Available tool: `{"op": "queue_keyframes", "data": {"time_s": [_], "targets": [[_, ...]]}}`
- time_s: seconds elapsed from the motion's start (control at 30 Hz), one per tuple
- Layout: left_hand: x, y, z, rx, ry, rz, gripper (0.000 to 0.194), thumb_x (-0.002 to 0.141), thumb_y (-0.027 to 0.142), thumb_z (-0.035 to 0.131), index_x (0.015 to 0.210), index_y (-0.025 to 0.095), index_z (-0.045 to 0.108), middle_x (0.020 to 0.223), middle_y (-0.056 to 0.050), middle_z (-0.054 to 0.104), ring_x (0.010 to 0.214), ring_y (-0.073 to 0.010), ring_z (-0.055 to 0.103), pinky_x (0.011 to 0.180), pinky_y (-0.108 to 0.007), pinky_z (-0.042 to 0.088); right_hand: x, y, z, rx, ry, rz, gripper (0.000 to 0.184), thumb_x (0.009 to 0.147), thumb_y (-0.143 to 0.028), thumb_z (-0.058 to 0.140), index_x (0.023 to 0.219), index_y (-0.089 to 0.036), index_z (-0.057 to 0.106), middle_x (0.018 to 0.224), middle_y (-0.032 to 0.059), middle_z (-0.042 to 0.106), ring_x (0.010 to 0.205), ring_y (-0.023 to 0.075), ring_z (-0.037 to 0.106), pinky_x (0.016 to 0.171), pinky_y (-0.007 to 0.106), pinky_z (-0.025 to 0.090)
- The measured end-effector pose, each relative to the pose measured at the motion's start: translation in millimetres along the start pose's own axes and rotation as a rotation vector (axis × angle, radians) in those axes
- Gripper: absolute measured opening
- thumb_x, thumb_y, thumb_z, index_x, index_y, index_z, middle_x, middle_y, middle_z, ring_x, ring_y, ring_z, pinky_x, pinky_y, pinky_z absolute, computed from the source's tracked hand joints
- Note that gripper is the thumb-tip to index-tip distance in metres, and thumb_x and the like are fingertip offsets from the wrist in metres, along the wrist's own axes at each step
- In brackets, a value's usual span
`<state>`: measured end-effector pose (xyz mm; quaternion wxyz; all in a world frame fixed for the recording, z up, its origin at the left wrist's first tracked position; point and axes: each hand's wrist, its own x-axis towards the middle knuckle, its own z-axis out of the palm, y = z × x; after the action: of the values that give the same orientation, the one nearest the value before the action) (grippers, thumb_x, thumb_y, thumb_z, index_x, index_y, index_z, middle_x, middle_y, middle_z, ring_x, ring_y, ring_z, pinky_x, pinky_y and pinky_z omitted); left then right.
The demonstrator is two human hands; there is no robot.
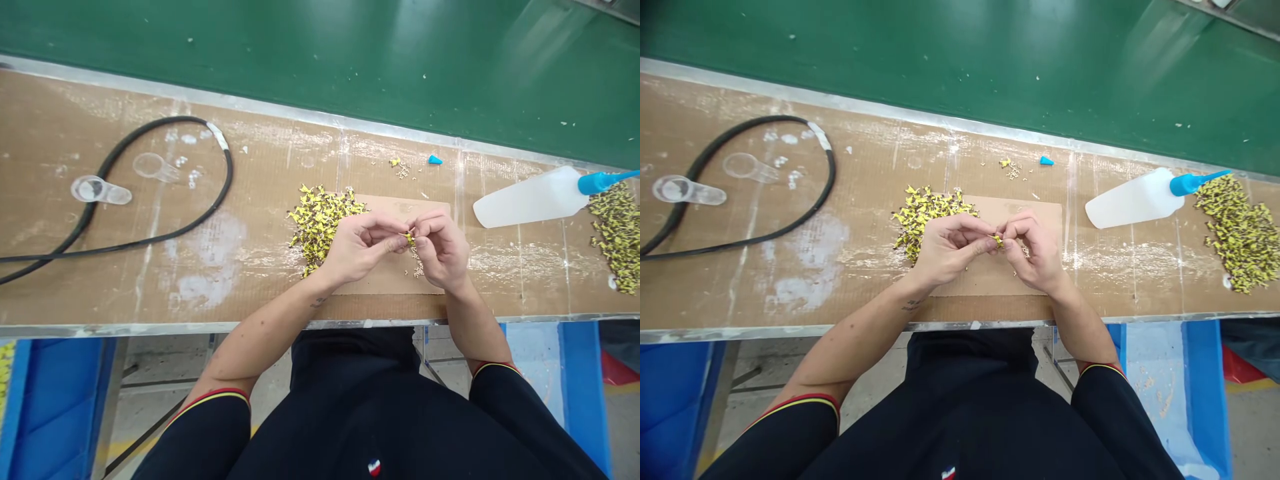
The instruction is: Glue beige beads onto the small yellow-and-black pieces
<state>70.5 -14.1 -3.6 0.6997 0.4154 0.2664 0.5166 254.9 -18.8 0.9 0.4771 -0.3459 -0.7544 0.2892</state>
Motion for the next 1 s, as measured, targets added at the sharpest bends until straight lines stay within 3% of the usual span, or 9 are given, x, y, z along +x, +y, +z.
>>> {"op": "queue_keyframes", "data": {"time_s": [0.4, 0.5, 0.63, 0.73, 0.83, 1.0], "targets": [[-1.9, -5.2, -2.2, 0.157, 0.005, 0.048, 0.035, 0.081, 0.046, 0.088, 0.092, 0.015, 0.077, 0.091, -0.007, 0.082, 0.078, -0.0152, 0.08, 0.081, -0.027, 0.069, 3.6, -0.8, 0.1, -0.093, 0.006, 0.003, 0.007, 0.101, -0.022, 0.06, 0.094, -0.025, 0.06, 0.091, 0.0011, 0.065, 0.084, 0.0157, 0.068, 0.073, 0.031, 0.056], [-2.3, -5.9, -3.3, 0.325, 0.021, 0.177, 0.03, 0.087, 0.045, 0.082, 0.093, 0.016, 0.078, 0.092, -0.007, 0.083, 0.079, -0.0153, 0.079, 0.078, -0.026, 0.067, 5.5, -2.9, 0.6, -0.103, 0.008, 0.023, 0.01, 0.102, -0.025, 0.059, 0.092, -0.025, 0.06, 0.088, 0.0012, 0.065, 0.082, 0.016, 0.067, 0.072, 0.032, 0.056], [-3.0, -3.6, -3.8, 0.577, 0.046, 0.417, 0.011, 0.092, 0.029, 0.076, 0.09, 0.018, 0.078, 0.083, -0.005, 0.082, 0.072, -0.0122, 0.076, 0.069, -0.022, 0.06, 4.8, -3.6, 1.6, -0.074, -0.003, 0.034, 0.011, 0.102, -0.025, 0.059, 0.092, -0.024, 0.059, 0.088, 0.0008, 0.065, 0.083, 0.0156, 0.067, 0.073, 0.032, 0.056], [-3.3, -1.8, -3.3, 0.65, 0.064, 0.517, 0.007, 0.092, 0.023, 0.075, 0.087, 0.018, 0.077, 0.078, -0.004, 0.081, 0.068, -0.0116, 0.074, 0.067, -0.021, 0.058, 3.7, -4.2, 2.7, -0.066, -0.007, 0.059, 0.011, 0.103, -0.025, 0.058, 0.093, -0.024, 0.059, 0.089, 0.0008, 0.064, 0.085, 0.0157, 0.067, 0.075, 0.032, 0.056], [-3.3, -1.8, -3.1, 0.619, 0.07, 0.496, 0.005, 0.091, 0.022, 0.076, 0.088, 0.019, 0.077, 0.079, -0.004, 0.081, 0.069, -0.0121, 0.075, 0.068, -0.022, 0.058, 4.3, -5.0, 2.9, -0.077, -0.01, 0.069, 0.012, 0.105, -0.027, 0.056, 0.093, -0.025, 0.059, 0.089, 0.0009, 0.065, 0.086, 0.0164, 0.068, 0.076, 0.034, 0.056], [-2.5, -4.4, -4.0, 0.4, 0.037, 0.277, 0.016, 0.085, 0.031, 0.084, 0.09, 0.017, 0.079, 0.084, -0.006, 0.082, 0.074, -0.0137, 0.079, 0.073, -0.022, 0.065, 5.3, -2.8, -0.8, -0.121, -0.01, 0.017, 0.011, 0.104, -0.027, 0.058, 0.094, -0.025, 0.061, 0.088, 0.0005, 0.068, 0.084, 0.0162, 0.069, 0.075, 0.033, 0.056]]}}
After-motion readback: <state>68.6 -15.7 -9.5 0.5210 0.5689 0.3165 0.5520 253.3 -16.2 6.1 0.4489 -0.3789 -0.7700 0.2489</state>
